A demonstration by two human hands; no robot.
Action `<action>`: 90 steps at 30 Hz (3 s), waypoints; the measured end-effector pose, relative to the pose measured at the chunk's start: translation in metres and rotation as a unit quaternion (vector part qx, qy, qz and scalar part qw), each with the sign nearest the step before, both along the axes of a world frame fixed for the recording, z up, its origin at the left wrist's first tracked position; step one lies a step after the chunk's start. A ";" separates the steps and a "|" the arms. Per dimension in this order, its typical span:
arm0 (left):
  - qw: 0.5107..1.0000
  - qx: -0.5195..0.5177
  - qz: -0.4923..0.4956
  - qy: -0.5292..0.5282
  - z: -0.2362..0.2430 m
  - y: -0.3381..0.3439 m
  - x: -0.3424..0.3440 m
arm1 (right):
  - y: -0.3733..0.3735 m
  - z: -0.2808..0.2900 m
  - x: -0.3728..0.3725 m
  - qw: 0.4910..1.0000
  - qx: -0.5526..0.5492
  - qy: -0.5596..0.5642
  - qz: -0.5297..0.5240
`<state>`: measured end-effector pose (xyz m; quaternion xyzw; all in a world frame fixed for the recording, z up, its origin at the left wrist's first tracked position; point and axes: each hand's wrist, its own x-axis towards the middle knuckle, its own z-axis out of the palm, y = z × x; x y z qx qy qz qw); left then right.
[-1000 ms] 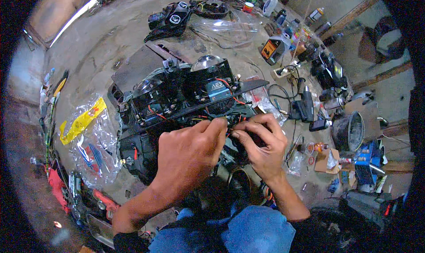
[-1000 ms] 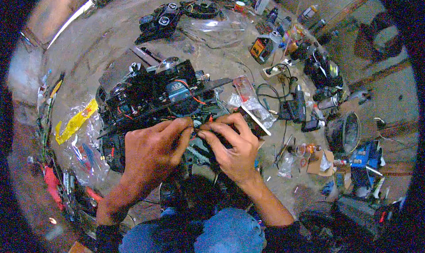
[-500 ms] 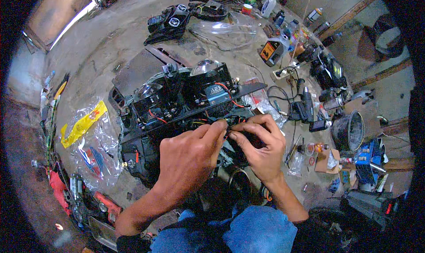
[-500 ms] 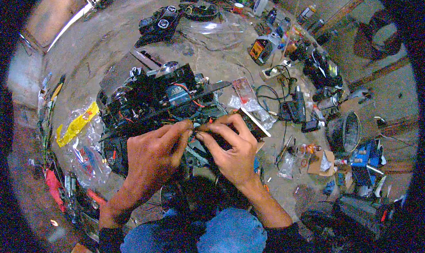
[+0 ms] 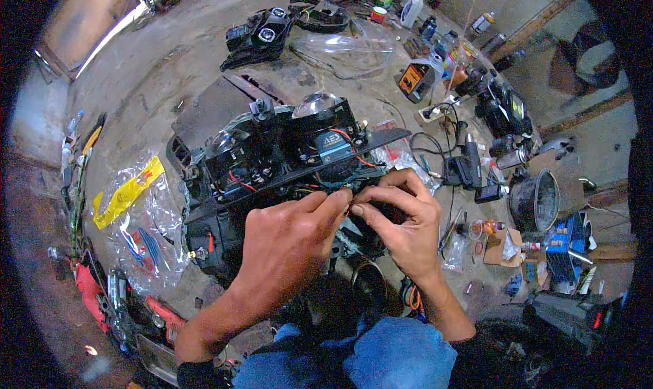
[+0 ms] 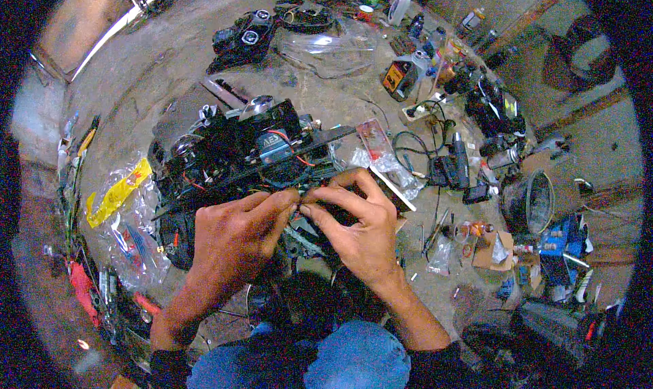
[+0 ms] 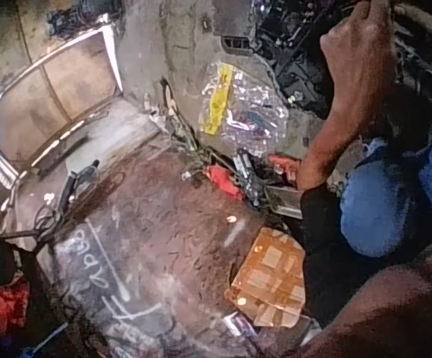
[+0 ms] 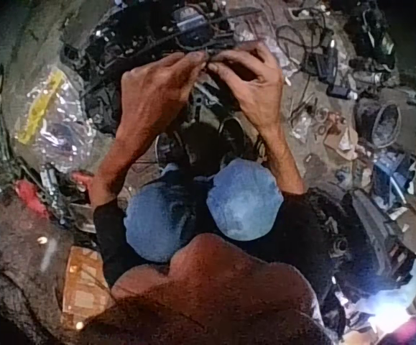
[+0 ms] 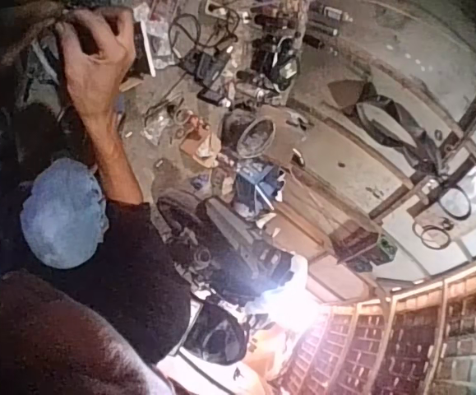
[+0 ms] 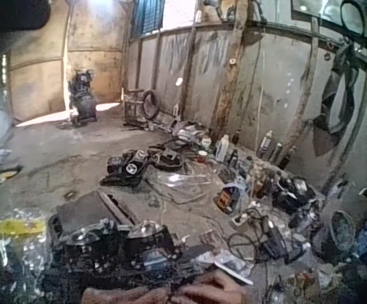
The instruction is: Repairing and modifying wiring connections for a motorcycle headlight assembly using tools and heat shrink.
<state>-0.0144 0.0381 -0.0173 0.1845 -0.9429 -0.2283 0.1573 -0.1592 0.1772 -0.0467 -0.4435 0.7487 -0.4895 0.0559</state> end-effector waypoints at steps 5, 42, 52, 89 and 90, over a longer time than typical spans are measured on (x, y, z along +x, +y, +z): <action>0.999 0.031 -0.035 -0.010 0.002 -0.013 0.002 | -0.001 0.001 0.001 1.000 0.009 -0.016 -0.003; 0.997 -0.017 -0.028 0.075 -0.002 -0.009 -0.015 | -0.005 0.022 0.002 0.986 0.066 0.148 0.048; 0.999 -0.036 -0.013 0.017 0.001 0.000 -0.017 | 0.002 -0.018 0.001 0.987 -0.027 0.161 0.011; 0.993 0.004 -0.118 0.004 0.005 -0.016 -0.022 | 0.005 0.006 -0.006 0.983 -0.004 0.184 0.017; 0.993 0.013 -0.116 -0.015 0.005 -0.016 -0.022 | 0.006 0.008 -0.005 0.981 0.005 0.192 0.021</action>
